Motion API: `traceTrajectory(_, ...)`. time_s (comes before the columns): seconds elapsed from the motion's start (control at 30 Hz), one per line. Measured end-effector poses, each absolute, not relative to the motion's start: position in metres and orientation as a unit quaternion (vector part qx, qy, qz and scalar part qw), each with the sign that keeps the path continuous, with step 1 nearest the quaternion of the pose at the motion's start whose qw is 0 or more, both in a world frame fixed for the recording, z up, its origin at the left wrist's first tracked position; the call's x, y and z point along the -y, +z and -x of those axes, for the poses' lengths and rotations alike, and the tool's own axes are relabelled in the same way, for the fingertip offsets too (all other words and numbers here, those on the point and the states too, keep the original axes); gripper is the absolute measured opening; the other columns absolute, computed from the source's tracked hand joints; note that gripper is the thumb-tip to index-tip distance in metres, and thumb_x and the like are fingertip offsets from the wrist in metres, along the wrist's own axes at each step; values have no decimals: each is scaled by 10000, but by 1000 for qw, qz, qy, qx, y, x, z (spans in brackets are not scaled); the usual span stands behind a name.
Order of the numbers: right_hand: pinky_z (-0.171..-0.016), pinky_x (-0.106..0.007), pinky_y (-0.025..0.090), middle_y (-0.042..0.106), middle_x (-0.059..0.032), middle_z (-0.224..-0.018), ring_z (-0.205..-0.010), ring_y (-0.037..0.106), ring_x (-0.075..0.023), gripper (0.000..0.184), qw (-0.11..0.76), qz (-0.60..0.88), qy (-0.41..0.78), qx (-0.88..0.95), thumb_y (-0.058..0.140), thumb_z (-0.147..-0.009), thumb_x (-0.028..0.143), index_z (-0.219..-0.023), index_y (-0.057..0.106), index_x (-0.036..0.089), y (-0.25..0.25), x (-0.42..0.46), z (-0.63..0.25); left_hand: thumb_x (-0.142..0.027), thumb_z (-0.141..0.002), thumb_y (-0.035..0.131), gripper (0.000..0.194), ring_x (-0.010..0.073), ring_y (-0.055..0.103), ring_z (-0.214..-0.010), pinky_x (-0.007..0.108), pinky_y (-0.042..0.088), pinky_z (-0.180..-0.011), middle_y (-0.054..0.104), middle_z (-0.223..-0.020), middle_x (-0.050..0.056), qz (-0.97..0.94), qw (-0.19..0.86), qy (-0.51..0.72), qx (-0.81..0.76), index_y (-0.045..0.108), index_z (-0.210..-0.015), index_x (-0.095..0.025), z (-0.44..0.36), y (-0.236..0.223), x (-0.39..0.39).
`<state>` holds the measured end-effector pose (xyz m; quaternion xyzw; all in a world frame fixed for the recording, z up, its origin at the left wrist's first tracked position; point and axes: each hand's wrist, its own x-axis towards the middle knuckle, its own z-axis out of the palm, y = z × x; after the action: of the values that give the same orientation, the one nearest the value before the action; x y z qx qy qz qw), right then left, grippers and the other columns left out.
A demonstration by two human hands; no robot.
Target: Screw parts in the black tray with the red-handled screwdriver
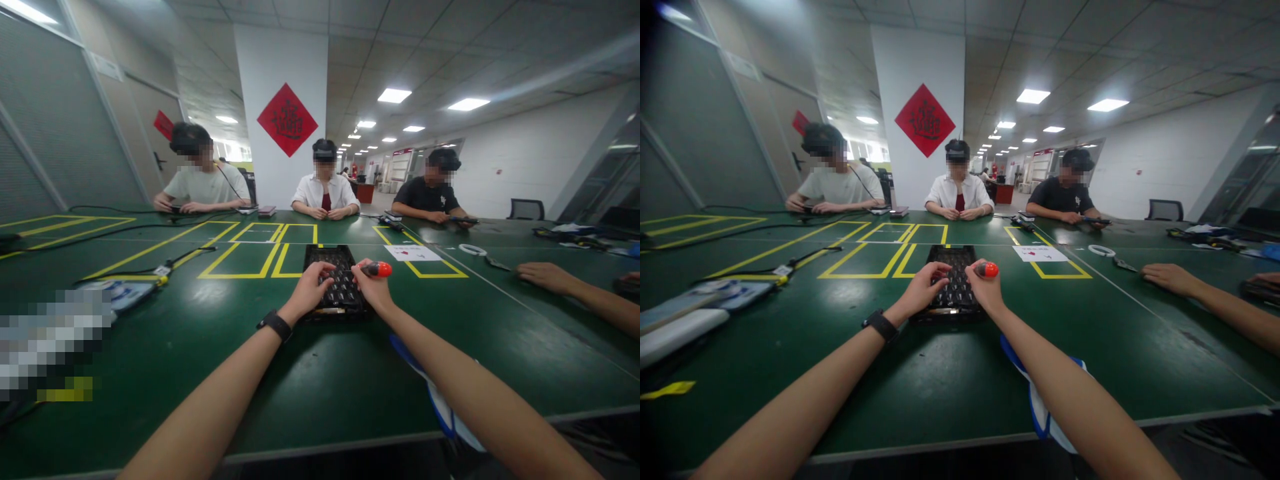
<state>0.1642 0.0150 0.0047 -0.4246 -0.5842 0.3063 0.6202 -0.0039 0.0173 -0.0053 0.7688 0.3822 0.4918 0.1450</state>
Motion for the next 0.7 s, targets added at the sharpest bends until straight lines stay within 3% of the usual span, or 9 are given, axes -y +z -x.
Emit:
traceTrajectory(0.33,-452,-220,360,484,27,-395,-399,451,-94,225,596,447,282,604,521,-663,304,-485,514,167,0,-21,-168,-148,-763,468,153,132,551,-734,263,435,-708,604,-789,28,-773,140,461,-414,599,-841,-164,4,-10,-20)
traceTrajectory(0.53,-344,-212,241,408,46,-338,-311,321,-62,236,661,413,367,508,506,-669,334,-507,502,162,9,-21,-168,-107,-673,569,209,128,544,-743,256,434,-708,596,-809,26,-786,135,445,-408,596,-871,-163,4,-10,-20)
traceTrajectory(0.7,-310,-196,161,380,58,-325,-285,270,-43,229,682,367,438,457,507,-668,326,-515,474,159,17,-14,-163,-193,-636,647,235,127,538,-708,244,427,-654,603,-774,16,-790,135,427,-419,605,-865,-162,4,-9,-18)
